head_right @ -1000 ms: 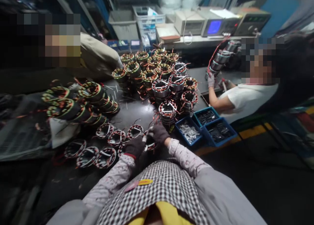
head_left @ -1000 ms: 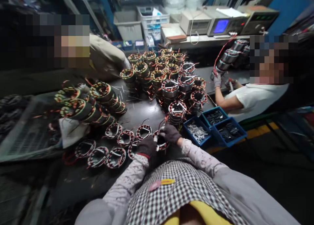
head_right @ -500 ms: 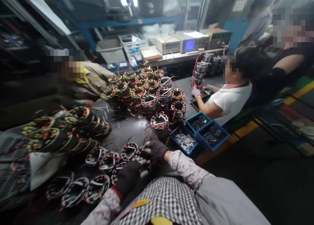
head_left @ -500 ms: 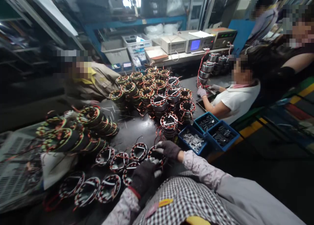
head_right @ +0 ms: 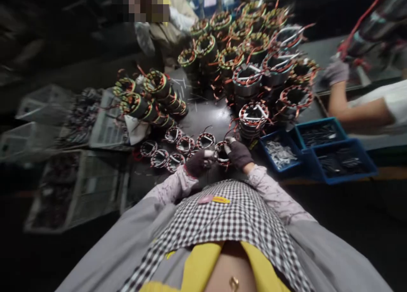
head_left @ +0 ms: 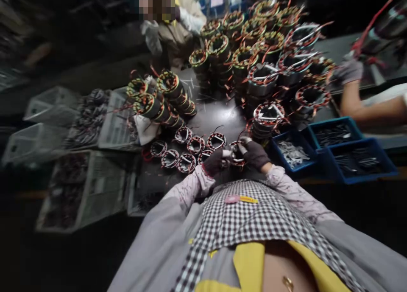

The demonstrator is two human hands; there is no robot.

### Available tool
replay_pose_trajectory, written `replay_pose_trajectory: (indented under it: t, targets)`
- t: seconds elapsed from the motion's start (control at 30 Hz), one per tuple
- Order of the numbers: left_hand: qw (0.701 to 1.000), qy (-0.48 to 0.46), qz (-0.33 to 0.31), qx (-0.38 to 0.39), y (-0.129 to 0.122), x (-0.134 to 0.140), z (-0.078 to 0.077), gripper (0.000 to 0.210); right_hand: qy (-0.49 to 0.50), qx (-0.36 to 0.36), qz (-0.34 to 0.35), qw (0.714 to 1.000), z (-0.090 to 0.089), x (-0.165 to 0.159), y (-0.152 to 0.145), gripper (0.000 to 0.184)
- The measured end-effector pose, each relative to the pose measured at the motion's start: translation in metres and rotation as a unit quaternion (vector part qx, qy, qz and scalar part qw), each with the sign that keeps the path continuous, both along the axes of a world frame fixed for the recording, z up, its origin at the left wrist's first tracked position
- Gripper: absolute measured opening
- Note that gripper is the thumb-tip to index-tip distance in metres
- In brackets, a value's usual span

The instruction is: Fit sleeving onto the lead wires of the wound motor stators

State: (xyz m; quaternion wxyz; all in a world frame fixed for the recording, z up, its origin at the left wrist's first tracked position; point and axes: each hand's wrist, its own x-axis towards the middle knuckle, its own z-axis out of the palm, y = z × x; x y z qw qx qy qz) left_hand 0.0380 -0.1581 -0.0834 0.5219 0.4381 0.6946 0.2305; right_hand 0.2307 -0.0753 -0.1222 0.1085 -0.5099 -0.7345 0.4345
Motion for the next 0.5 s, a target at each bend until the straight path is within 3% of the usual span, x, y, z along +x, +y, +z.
replay_pose_trajectory:
  t: [0.1,0.23,0.37,0.43,0.5]
  targets:
    - [0.998,-0.041,0.049,0.010,-0.011,-0.011,-0.006,0.036,0.082,-0.055,-0.019,0.995,-0.001,0.007,-0.003,0.023]
    - [0.967,-0.224,0.101,0.063,-0.010,0.006,-0.010,0.052,0.273,-0.155,0.026,0.949,0.020,0.016,-0.007,0.034]
    - [0.924,-0.360,0.101,0.078,-0.001,0.027,-0.011,0.068,0.280,-0.120,0.023,0.952,0.040,0.010,-0.015,0.035]
    - [0.923,-0.362,0.103,0.074,0.000,0.029,-0.012,0.073,0.268,-0.070,-0.005,0.961,0.041,0.011,-0.019,0.033]
    - [0.942,-0.301,0.109,0.097,-0.002,0.027,-0.015,0.072,0.266,-0.016,-0.065,0.962,0.033,0.025,-0.020,0.032]
